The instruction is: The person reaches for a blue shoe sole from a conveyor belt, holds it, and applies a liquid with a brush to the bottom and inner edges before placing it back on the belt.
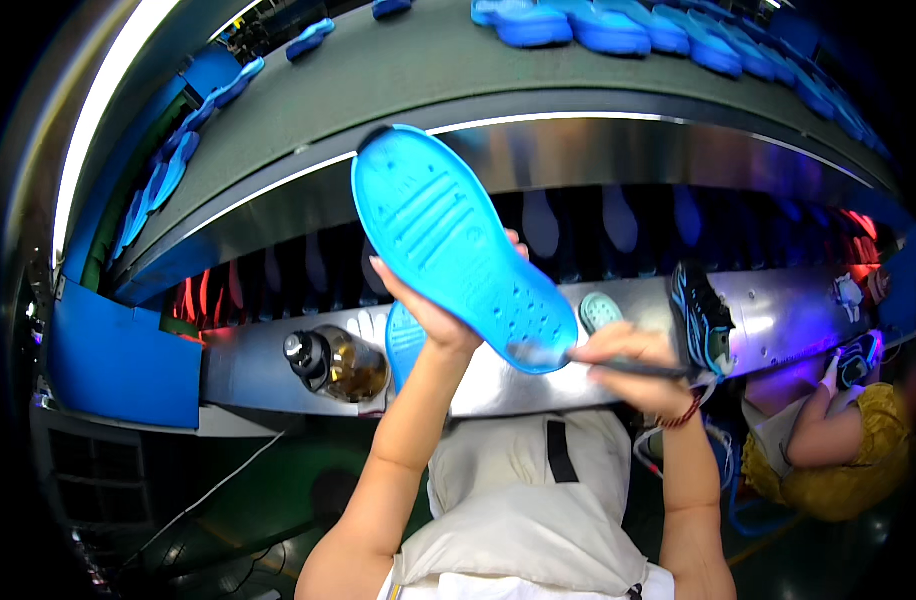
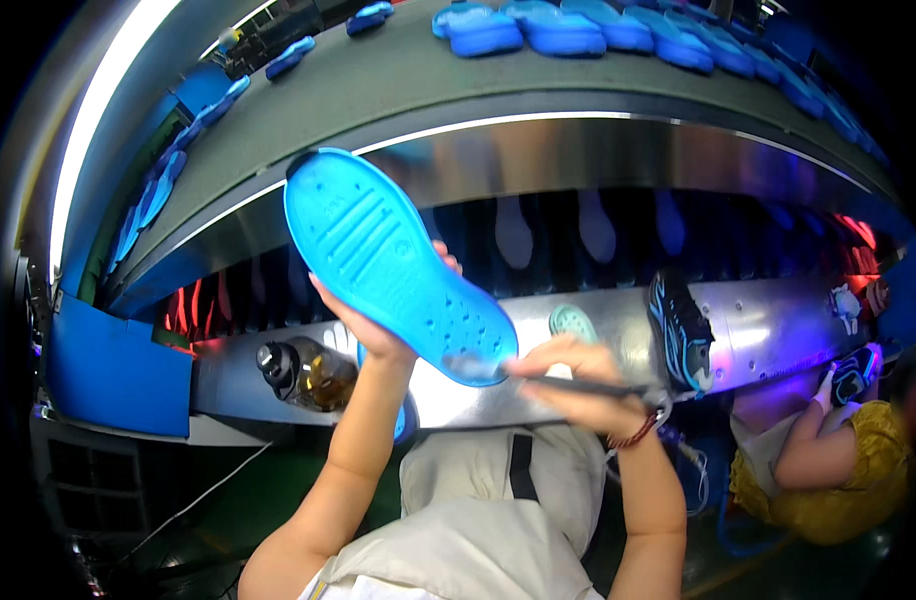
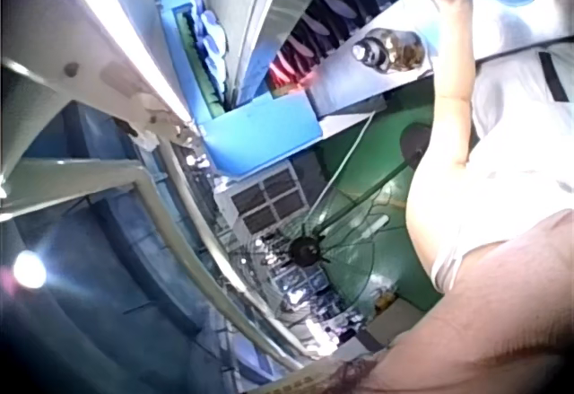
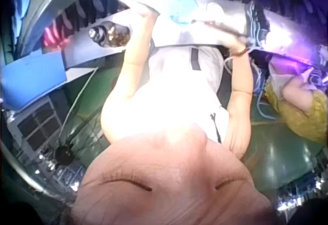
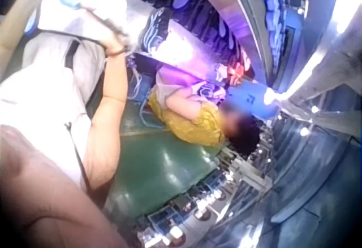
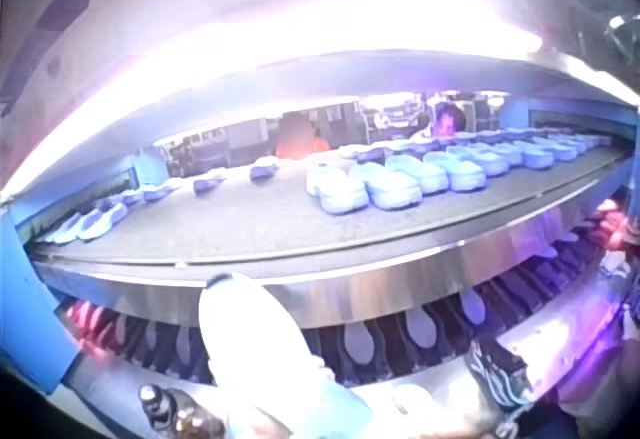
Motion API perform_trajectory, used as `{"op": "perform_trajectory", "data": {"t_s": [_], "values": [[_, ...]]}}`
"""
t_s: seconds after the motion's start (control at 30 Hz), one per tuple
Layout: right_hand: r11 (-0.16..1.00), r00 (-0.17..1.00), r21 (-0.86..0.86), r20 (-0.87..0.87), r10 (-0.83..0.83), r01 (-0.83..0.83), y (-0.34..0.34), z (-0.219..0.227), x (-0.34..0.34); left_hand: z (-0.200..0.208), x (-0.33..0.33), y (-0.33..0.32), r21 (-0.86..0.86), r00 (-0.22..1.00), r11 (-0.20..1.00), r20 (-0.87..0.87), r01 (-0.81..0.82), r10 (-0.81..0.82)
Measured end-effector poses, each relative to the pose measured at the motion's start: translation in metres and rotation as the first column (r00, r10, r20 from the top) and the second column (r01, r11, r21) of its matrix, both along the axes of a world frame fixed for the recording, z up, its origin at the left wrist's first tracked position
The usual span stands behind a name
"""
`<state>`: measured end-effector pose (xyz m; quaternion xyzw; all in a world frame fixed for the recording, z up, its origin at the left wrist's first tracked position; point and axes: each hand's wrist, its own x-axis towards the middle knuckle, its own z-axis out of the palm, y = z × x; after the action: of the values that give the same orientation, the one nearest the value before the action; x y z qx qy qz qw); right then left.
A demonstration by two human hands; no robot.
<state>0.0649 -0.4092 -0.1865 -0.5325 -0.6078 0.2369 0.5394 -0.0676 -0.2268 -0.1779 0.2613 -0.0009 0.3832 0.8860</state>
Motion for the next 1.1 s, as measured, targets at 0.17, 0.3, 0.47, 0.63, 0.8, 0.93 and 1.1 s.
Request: {"op": "perform_trajectory", "data": {"t_s": [0.17,0.3,0.47,0.63,0.8,0.93,1.1], "values": [[0.961,0.932,-0.004,-0.243,0.268,-0.277,-0.004,0.005,0.003,-0.009,-0.008,0.0,0.017,0.997,0.999,0.061,0.049,-0.05],[0.997,0.996,-0.068,-0.087,0.036,-0.042,0.003,-0.005,-0.004,-0.006,-0.005,0.002,0.004,0.996,0.998,0.055,0.068,-0.068],[0.937,0.889,0.003,-0.314,0.332,-0.349,-0.001,0.002,-0.004,-0.008,-0.015,0.005,-0.003,0.999,0.999,-0.014,0.032,-0.033],[0.996,0.997,-0.049,-0.01,0.072,-0.073,0.003,-0.004,-0.016,-0.008,-0.01,0.005,0.04,0.999,0.999,-0.042,0.016,-0.015],[0.978,0.902,0.044,-0.38,0.206,-0.205,-0.006,-0.01,-0.001,0.0,-0.007,-0.003,0.042,0.994,0.996,-0.08,0.082,-0.078],[0.983,0.975,-0.049,-0.147,0.169,-0.177,0.015,-0.011,-0.011,-0.006,-0.019,0.008,0.122,0.992,0.991,-0.101,-0.063,0.075],[0.989,0.889,-0.055,-0.447,0.1,-0.139,0.009,-0.015,-0.003,-0.005,-0.008,0.006,0.271,0.992,0.957,0.036,0.106,-0.121]]}}
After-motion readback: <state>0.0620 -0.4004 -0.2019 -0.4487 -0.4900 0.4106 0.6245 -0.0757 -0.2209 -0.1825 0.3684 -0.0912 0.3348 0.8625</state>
